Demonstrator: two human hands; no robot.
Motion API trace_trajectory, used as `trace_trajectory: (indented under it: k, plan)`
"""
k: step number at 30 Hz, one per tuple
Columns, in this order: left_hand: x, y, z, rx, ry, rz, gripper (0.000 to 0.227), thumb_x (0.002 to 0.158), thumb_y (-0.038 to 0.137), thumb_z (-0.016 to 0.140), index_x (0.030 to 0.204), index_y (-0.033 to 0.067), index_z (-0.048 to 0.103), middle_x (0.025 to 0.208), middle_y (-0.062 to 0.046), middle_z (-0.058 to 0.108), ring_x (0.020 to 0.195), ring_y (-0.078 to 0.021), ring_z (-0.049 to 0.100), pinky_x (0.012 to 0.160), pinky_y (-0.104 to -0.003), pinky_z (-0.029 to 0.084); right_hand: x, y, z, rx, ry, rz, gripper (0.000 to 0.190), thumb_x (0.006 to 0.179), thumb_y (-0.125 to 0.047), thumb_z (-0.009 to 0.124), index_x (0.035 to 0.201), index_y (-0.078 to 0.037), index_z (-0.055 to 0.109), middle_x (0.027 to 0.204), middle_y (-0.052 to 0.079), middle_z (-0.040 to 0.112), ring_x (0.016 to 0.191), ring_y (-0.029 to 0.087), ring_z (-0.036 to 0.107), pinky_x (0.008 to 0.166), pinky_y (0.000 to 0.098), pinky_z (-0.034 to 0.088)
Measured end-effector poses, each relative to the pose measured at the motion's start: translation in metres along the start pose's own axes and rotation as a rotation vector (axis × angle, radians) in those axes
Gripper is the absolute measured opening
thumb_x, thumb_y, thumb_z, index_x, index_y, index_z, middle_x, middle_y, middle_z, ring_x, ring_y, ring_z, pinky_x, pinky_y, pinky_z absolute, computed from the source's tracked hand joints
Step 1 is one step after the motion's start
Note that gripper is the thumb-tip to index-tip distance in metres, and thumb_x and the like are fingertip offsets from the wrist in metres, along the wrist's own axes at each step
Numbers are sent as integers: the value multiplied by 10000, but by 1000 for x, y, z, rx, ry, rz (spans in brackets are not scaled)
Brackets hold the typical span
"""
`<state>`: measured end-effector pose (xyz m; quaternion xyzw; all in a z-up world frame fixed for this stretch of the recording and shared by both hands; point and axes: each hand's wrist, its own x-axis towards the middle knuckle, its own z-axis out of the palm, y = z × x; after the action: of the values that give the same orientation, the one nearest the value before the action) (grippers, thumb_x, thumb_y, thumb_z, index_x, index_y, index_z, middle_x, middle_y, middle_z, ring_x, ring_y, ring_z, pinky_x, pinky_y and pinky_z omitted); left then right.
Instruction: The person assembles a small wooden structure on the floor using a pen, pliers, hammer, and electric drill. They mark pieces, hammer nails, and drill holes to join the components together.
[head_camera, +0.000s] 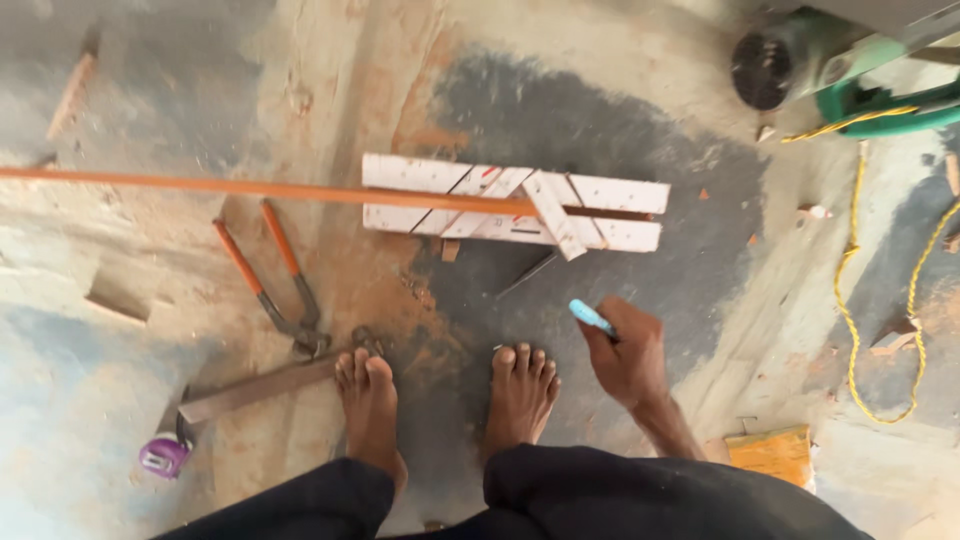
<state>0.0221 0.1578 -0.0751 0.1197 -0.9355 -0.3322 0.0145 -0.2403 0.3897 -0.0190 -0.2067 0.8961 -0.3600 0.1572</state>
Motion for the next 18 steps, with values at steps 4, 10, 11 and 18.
trace_trajectory:
  k: [4,10,11,18]
  plan:
    - [-7,-6,13,6,-41,40,494,821,-14,592,1263,36,376,1337,-228,448,1340,-474,387,1176,-590,249,5,-4,6,33,-19,-21,222,886,-64,712,757,-12,538,651,144,508,517,307,474,503,430,358]
    - [-39,-33,39,-2,-68,89,445,833,31,619,1222,102,414,1350,-168,489,1346,-425,413,1164,-587,270,38,-23,11,53,-72,-176,195,900,-52,702,801,-6,541,696,148,527,576,312,507,530,442,385]
    - [-45,-36,45,-9,-65,103,437,835,39,623,1215,113,420,1352,-158,495,1347,-417,418,1162,-587,273,42,-23,12,58,-63,-220,157,899,-46,697,827,-7,562,706,145,541,590,307,525,536,438,400]
    - [-45,-27,60,-80,137,319,384,848,91,655,1167,190,465,1366,-89,543,1355,-360,448,1149,-584,298,104,0,30,-131,-49,-367,180,818,-6,692,987,-45,643,809,160,648,728,371,649,614,467,513]
